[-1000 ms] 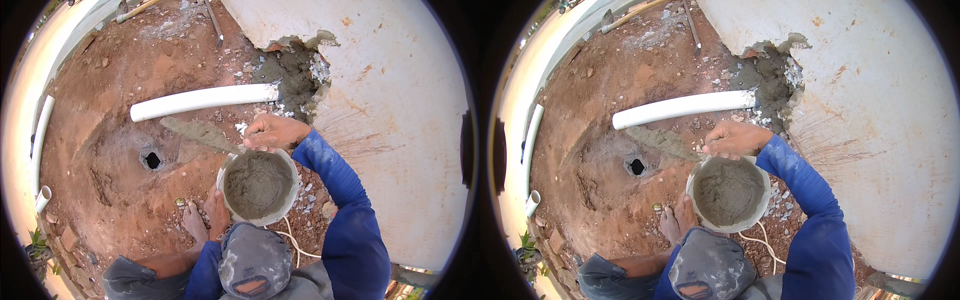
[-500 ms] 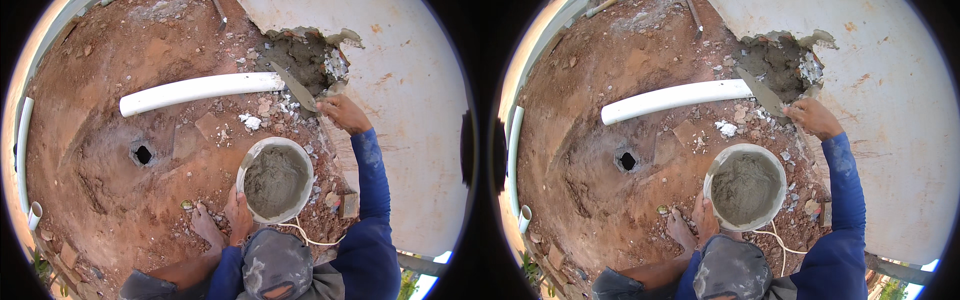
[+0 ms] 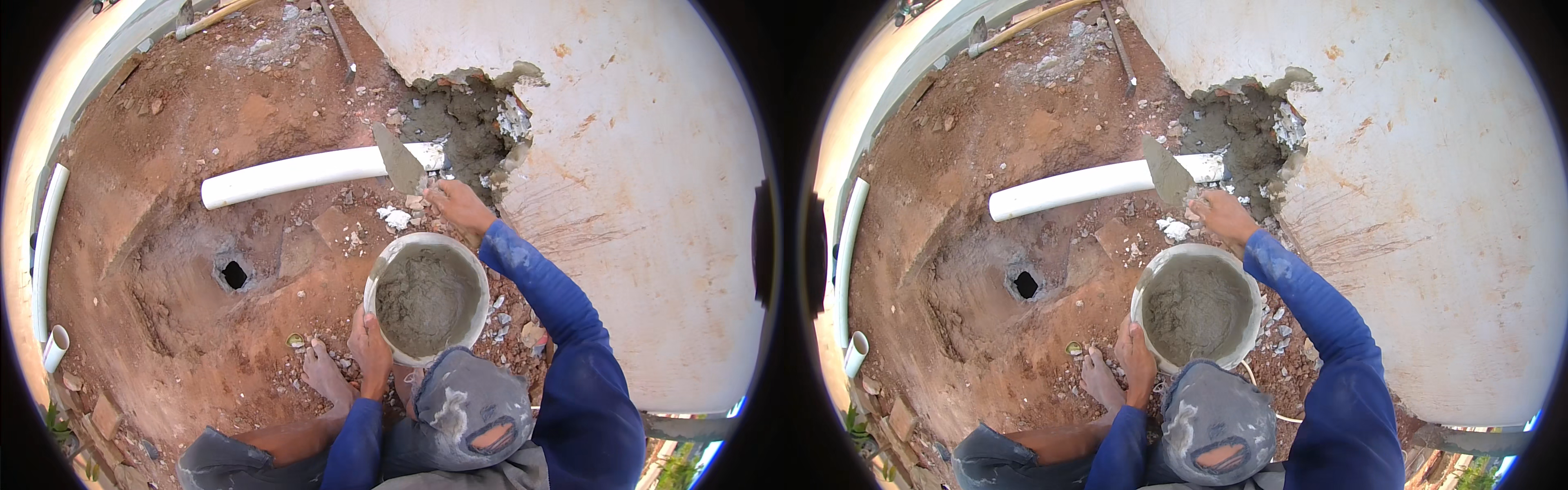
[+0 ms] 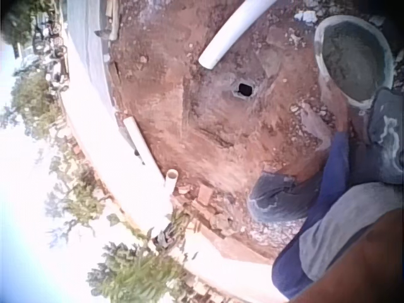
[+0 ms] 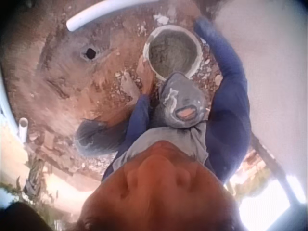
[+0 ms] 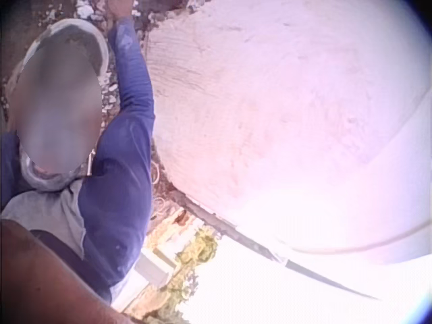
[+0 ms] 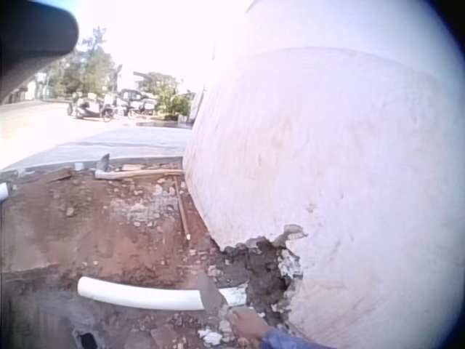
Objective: The person scoops cement from a bucket using a trowel and applies it to a damaged section of a wall. They repeatedly smooth the cement over the hole and use a brick to press and shape the material into the wall surface.
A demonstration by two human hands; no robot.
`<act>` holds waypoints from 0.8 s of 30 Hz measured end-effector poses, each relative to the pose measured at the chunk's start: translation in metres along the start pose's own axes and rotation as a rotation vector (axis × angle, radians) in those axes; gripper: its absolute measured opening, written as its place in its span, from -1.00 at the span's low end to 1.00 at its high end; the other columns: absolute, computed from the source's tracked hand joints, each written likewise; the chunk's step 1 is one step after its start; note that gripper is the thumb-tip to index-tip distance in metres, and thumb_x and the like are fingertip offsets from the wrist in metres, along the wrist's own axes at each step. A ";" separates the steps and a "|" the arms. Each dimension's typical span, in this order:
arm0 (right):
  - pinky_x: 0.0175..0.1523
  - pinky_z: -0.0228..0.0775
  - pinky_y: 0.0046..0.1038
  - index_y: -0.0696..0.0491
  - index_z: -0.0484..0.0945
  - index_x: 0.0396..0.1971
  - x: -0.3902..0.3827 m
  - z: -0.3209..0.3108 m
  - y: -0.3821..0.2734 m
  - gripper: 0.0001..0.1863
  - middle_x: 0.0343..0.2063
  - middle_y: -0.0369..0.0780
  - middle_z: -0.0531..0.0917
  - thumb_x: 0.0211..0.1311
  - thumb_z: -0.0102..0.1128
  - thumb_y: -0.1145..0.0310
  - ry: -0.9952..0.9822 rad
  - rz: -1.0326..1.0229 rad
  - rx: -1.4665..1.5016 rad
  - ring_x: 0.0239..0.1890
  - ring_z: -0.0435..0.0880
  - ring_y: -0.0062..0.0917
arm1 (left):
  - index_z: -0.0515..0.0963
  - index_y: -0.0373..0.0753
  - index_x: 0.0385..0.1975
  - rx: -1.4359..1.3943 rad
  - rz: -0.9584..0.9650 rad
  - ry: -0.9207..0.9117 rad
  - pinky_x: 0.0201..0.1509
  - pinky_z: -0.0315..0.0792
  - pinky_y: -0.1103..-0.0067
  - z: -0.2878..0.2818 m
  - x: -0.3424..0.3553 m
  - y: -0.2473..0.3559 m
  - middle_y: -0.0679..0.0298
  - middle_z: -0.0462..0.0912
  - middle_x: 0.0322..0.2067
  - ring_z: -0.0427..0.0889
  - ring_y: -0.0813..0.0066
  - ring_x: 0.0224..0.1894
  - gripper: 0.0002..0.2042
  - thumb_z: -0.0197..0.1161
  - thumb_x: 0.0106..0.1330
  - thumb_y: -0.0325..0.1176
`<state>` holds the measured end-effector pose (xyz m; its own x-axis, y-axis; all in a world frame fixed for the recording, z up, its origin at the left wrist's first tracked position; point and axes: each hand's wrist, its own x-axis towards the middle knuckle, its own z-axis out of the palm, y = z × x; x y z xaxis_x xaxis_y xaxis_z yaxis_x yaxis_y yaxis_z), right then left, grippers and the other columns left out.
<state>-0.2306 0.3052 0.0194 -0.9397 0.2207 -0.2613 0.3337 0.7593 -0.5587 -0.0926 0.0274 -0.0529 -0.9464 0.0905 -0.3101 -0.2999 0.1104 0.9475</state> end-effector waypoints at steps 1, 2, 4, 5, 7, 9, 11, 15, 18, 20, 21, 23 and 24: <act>-0.18 0.50 -0.18 0.27 0.61 -0.31 0.038 0.006 0.013 -0.51 -0.46 0.02 0.67 0.38 0.13 0.03 0.037 0.051 0.003 -0.34 0.72 -0.15 | 0.51 -0.42 0.14 0.005 -0.010 -0.006 0.13 0.39 0.45 0.000 -0.001 0.002 0.07 0.65 -0.08 0.59 0.30 -0.03 -0.59 -0.10 0.57 -0.22; -0.16 0.52 -0.19 0.27 0.63 -0.34 0.079 0.009 0.027 -0.51 -0.46 0.03 0.69 0.35 0.15 0.04 0.078 0.098 0.009 -0.32 0.75 -0.16 | 0.51 -0.43 0.14 0.009 -0.015 -0.010 0.16 0.38 0.46 0.000 0.000 0.002 0.07 0.65 -0.04 0.59 0.31 0.01 -0.58 -0.10 0.58 -0.22; -0.19 0.56 -0.19 0.28 0.66 -0.40 0.166 0.012 0.072 -0.50 -0.47 0.05 0.71 0.30 0.17 0.04 0.210 0.092 0.002 -0.39 0.76 -0.16 | 0.52 -0.43 0.07 0.012 0.106 0.073 -0.03 0.45 0.41 0.007 0.001 -0.012 0.03 0.65 -0.24 0.61 0.29 -0.19 -0.55 -0.08 0.57 -0.12; -0.20 0.57 -0.18 0.27 0.67 -0.42 0.201 0.010 0.063 -0.51 -0.46 0.07 0.72 0.29 0.18 0.05 0.220 0.146 0.076 -0.42 0.76 -0.15 | 0.53 -0.43 0.08 0.031 0.103 0.101 -0.01 0.45 0.42 0.004 0.010 -0.012 0.02 0.66 -0.22 0.62 0.28 -0.17 -0.54 -0.08 0.57 -0.11; -0.26 0.57 -0.20 0.28 0.67 -0.46 0.230 0.018 0.085 -0.52 -0.50 0.05 0.71 0.26 0.19 0.07 0.252 0.268 0.208 -0.48 0.74 -0.18 | 0.53 -0.44 0.08 0.075 0.013 0.097 0.02 0.46 0.43 0.000 -0.005 -0.009 0.02 0.67 -0.18 0.63 0.27 -0.14 -0.52 -0.08 0.58 -0.08; -0.35 0.54 -0.24 0.29 0.65 -0.50 0.241 -0.001 0.103 -0.53 -0.57 -0.02 0.69 0.25 0.19 0.09 0.300 0.292 0.285 -0.56 0.71 -0.26 | 0.52 -0.47 0.08 0.141 -0.071 0.056 0.06 0.44 0.44 0.003 -0.001 0.015 0.01 0.67 -0.12 0.63 0.25 -0.08 -0.51 -0.08 0.58 -0.08; -0.44 0.50 -0.29 0.29 0.63 -0.54 0.238 -0.018 0.101 -0.55 -0.62 -0.10 0.66 0.24 0.19 0.12 0.246 0.299 0.325 -0.61 0.66 -0.34 | 0.52 -0.48 0.08 0.296 -0.075 0.096 0.07 0.44 0.45 0.005 -0.001 0.037 0.02 0.67 -0.10 0.62 0.26 -0.07 -0.51 -0.08 0.59 -0.09; -0.55 0.40 -0.37 0.23 0.60 -0.52 0.207 -0.052 0.119 -0.60 -0.64 -0.22 0.60 0.25 0.20 0.13 0.207 0.231 0.376 -0.66 0.56 -0.49 | 0.52 -0.48 0.08 0.378 -0.014 0.087 0.10 0.42 0.45 0.008 0.003 0.041 0.02 0.66 -0.09 0.61 0.28 -0.06 -0.51 -0.10 0.60 -0.10; -0.58 0.35 -0.44 0.16 0.57 -0.48 0.161 -0.074 0.111 -0.62 -0.62 -0.28 0.56 0.30 0.18 0.10 0.206 0.235 0.383 -0.65 0.54 -0.57 | 0.51 -0.48 0.09 0.345 0.018 0.083 0.10 0.42 0.45 0.011 0.003 0.048 0.02 0.66 -0.09 0.61 0.28 -0.05 -0.51 -0.11 0.61 -0.11; -0.59 0.33 -0.46 0.16 0.56 -0.47 0.115 -0.095 0.098 -0.60 -0.62 -0.29 0.53 0.35 0.16 0.09 0.213 0.228 0.306 -0.65 0.52 -0.58 | 0.51 -0.48 0.10 0.317 0.043 0.078 0.10 0.42 0.44 0.015 0.001 0.044 0.02 0.66 -0.09 0.61 0.28 -0.05 -0.52 -0.11 0.61 -0.12; -0.59 0.32 -0.47 0.15 0.55 -0.47 0.091 -0.100 0.089 -0.59 -0.62 -0.29 0.52 0.38 0.15 0.08 0.213 0.221 0.273 -0.66 0.51 -0.59 | 0.51 -0.48 0.10 0.300 0.058 0.081 0.10 0.42 0.44 0.014 0.000 0.039 0.02 0.66 -0.09 0.61 0.29 -0.05 -0.52 -0.11 0.61 -0.12; -0.60 0.27 -0.50 0.16 0.53 -0.47 0.034 -0.106 0.076 -0.56 -0.63 -0.30 0.50 0.44 0.10 0.07 0.175 0.176 0.304 -0.66 0.48 -0.62 | 0.51 -0.48 0.10 0.266 0.086 0.070 0.09 0.42 0.44 0.013 -0.001 0.025 0.02 0.66 -0.09 0.61 0.29 -0.06 -0.52 -0.11 0.61 -0.12; -0.55 0.30 -0.46 0.16 0.54 -0.46 0.003 -0.104 0.068 -0.57 -0.64 -0.28 0.50 0.44 0.11 0.07 0.143 0.133 0.289 -0.64 0.48 -0.57 | 0.50 -0.48 0.11 0.275 0.091 0.072 0.09 0.42 0.44 0.010 -0.002 0.026 0.02 0.67 -0.09 0.61 0.30 -0.06 -0.52 -0.11 0.61 -0.12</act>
<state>-0.2183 0.4215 0.0628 -0.8808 0.4054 -0.2448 0.4419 0.5176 -0.7327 -0.0969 0.0402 -0.0286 -0.9770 0.0428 -0.2089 -0.1787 0.3699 0.9117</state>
